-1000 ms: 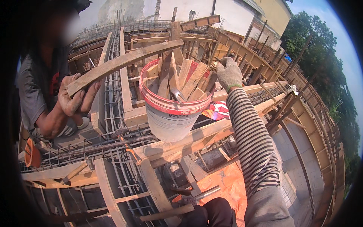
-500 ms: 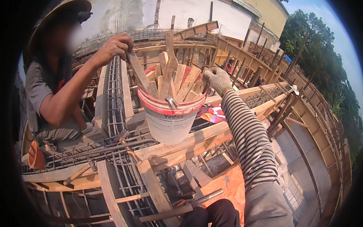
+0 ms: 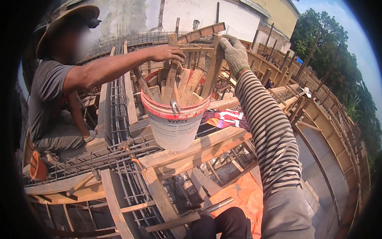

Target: The person constructs wooden formwork for a concrete beam by positioning wooden planks and blocks, securing them with nails using a small axe, and clearing debris into a bucket.

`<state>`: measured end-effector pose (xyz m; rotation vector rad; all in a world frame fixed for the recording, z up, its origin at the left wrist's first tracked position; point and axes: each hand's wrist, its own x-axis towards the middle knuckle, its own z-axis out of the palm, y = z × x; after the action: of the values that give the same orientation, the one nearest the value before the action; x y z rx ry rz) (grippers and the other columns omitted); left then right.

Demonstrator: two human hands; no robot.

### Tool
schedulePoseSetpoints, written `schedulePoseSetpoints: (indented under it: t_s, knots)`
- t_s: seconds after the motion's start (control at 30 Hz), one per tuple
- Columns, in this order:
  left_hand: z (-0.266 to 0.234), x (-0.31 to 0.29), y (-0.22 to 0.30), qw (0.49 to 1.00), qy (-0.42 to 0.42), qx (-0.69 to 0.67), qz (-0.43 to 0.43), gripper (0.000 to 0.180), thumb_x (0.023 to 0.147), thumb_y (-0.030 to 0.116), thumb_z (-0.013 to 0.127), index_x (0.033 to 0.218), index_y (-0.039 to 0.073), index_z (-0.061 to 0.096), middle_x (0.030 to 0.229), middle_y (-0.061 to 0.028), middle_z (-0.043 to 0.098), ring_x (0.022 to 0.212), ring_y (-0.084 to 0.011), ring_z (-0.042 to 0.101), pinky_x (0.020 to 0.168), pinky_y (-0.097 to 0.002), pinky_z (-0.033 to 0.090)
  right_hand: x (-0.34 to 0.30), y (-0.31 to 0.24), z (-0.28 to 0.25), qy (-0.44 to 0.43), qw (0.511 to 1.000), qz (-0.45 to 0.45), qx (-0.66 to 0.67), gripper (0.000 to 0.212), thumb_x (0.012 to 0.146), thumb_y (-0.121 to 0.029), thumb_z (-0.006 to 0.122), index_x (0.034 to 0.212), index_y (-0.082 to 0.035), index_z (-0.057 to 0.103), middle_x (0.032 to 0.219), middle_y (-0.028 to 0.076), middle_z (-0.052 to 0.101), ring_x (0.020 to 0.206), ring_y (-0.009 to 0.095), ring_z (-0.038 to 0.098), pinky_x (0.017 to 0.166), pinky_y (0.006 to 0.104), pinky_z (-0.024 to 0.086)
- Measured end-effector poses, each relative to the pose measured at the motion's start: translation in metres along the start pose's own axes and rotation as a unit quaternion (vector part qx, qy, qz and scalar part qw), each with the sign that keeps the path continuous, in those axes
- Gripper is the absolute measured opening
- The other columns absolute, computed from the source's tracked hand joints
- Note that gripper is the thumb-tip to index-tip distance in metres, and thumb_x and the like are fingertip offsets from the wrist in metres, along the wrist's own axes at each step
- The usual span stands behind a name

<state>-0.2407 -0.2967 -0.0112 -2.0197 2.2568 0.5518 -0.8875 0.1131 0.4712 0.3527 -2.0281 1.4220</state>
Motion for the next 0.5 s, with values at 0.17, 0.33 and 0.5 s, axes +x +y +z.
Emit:
schedulePoseSetpoints:
  t_s: [0.17, 0.33, 0.5]
  knots:
    - [-0.007, -0.012, -0.012, 1.000, 0.004, -0.026, 0.012, 0.043, 0.107, 0.034, 0.045, 0.129, 0.003, 0.066, 0.130, -0.0189, 0.066, 0.123, -0.0310, 0.062, 0.103, -0.0437, 0.047, 0.019, -0.041, -0.034, 0.153, 0.980, -0.107, -0.073, 0.041, 0.102, -0.034, 0.066, 0.131, -0.006, 0.069, 0.121, 0.011, 0.073, 0.110, 0.021, 0.069, 0.099, 0.0340, 0.053]
    - [-0.004, -0.017, -0.023, 0.999, 0.011, -0.033, 0.016, 0.043, 0.107, 0.034, 0.046, 0.129, 0.003, 0.066, 0.130, -0.0187, 0.066, 0.123, -0.0305, 0.061, 0.103, -0.0437, 0.047, 0.015, -0.057, -0.056, 0.246, 0.959, -0.097, -0.098, 0.040, 0.100, -0.035, 0.069, 0.124, -0.003, 0.072, 0.118, 0.014, 0.072, 0.105, 0.023, 0.069, 0.092, 0.0359, 0.055]
    - [0.006, -0.015, -0.027, 1.000, 0.008, -0.028, 0.009, 0.043, 0.107, 0.034, 0.046, 0.129, 0.003, 0.066, 0.130, -0.0184, 0.066, 0.123, -0.0300, 0.061, 0.103, -0.0437, 0.047, -0.004, -0.061, -0.078, 0.307, 0.943, -0.077, -0.107, 0.049, 0.098, -0.040, 0.072, 0.126, 0.000, 0.070, 0.119, 0.019, 0.071, 0.107, 0.027, 0.068, 0.093, 0.0387, 0.055]
